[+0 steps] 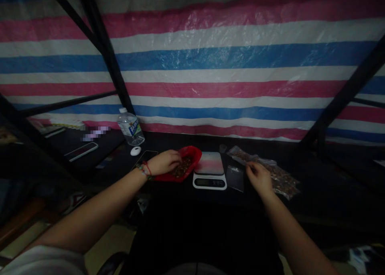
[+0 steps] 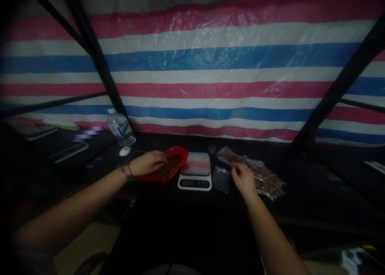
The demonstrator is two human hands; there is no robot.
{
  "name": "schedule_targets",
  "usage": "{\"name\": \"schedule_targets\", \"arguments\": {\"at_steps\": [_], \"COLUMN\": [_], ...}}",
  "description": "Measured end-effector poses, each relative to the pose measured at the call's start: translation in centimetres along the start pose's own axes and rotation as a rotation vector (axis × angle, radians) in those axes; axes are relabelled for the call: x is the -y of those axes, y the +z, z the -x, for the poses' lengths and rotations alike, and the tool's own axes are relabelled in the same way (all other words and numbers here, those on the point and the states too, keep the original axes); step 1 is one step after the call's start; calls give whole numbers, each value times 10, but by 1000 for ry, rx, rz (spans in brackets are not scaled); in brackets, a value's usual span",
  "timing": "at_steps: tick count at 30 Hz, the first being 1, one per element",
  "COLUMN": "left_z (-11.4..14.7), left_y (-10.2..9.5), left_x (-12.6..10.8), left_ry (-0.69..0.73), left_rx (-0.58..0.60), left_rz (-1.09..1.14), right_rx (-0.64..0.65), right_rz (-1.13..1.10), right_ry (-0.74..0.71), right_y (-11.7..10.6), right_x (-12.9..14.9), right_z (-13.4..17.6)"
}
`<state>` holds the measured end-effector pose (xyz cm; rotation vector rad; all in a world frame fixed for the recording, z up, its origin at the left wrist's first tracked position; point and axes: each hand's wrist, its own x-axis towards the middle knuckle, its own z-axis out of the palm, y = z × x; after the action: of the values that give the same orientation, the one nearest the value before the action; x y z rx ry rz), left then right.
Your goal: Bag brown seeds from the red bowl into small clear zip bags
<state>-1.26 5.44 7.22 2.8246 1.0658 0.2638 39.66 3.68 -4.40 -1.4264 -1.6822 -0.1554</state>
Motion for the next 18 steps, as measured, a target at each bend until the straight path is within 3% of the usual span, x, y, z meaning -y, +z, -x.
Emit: {"name": "schedule_targets", "arguments": {"at_steps": [3,7,12,18], "left_z": [33,55,33,-8], "left_y": [-1,20,30,-4], "left_x": [3,12,21,35], "left_ry": [-47,-209,-271,-480], "left_rx": [-20,-22,-61,-262], "left_rz": [-76,-88,29,214], "right_rx": [-3,1,-7,14], "right_rz": [-10,-33,-21,2], "right_ry": [-14,-22,-9,-38], "right_y": [2,4,3,3], "right_x": [0,1,0,-2], "right_z": [0,0,0,0]}}
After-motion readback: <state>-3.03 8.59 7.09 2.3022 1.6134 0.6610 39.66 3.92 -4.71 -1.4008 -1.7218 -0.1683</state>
